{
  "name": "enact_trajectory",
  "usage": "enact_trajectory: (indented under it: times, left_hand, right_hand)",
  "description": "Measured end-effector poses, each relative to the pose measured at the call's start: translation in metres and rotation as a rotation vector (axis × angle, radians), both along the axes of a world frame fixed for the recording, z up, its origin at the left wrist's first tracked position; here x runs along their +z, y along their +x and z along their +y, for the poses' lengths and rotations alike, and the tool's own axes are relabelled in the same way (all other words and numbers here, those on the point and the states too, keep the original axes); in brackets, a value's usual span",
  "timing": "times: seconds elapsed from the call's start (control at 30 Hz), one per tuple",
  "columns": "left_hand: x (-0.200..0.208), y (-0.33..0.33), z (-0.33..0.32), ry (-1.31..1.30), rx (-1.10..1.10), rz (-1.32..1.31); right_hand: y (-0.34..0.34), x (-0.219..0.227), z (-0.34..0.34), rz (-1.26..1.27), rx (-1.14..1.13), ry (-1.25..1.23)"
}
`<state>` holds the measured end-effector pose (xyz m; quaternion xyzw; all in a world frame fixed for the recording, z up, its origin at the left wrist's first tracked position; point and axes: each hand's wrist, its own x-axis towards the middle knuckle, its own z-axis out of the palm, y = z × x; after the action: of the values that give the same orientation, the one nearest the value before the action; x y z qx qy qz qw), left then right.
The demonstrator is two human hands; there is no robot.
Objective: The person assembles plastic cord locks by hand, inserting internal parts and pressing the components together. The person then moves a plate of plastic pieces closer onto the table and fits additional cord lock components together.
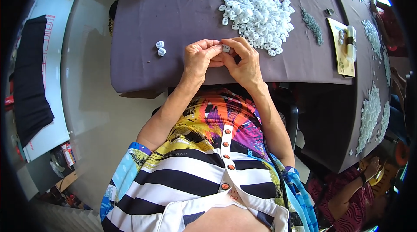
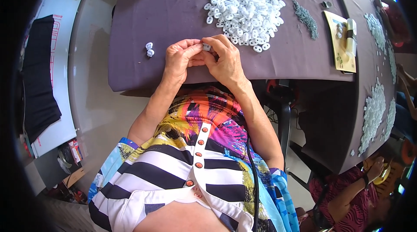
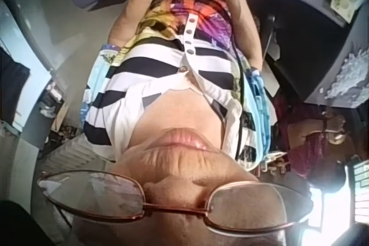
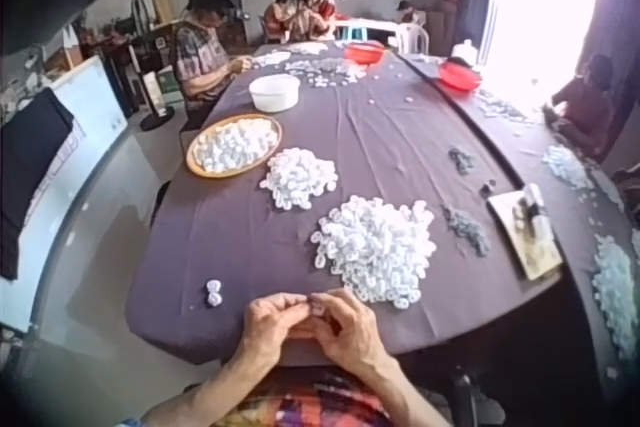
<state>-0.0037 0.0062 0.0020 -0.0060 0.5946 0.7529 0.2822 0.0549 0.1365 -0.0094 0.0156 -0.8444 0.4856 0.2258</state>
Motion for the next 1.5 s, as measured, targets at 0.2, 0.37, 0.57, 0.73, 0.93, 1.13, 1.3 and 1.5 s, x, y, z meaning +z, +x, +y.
enact_trajectory:
  times: [0.2, 0.37, 0.57, 0.73, 0.93, 1.13, 1.3, 1.5]
  left_hand:
    - [0.01, -0.009, -0.004, -0.042, -0.194, -0.081]
    - [0.001, -0.005, -0.003, -0.074, -0.209, 0.028]
    - [-0.007, 0.01, 0.005, -0.069, -0.046, 0.126]
    - [-0.007, 0.012, 0.008, -0.067, -0.012, 0.144]
    - [-0.001, 0.007, 0.009, -0.023, 0.06, 0.063]
    - [0.004, 0.001, 0.004, -0.027, 0.055, 0.028]
    - [0.006, 0.001, 0.003, -0.035, 0.052, 0.017]
    - [0.008, 0.001, 0.003, -0.046, 0.013, 0.024]
  right_hand:
    - [0.003, 0.0, 0.004, 0.056, 0.037, -0.022]
    - [0.002, -0.002, 0.003, 0.068, 0.03, 0.004]
    - [0.0, -0.008, 0.001, 0.125, -0.02, 0.037]
    - [-0.001, -0.009, 0.002, 0.096, -0.027, 0.038]
    - [0.003, -0.005, -0.004, 0.05, -0.103, -0.186]
    - [0.008, -0.005, -0.003, -0.068, -0.111, -0.297]
    - [0.007, -0.009, -0.004, -0.05, -0.099, -0.236]
    - [0.009, -0.005, -0.003, -0.026, -0.098, -0.221]
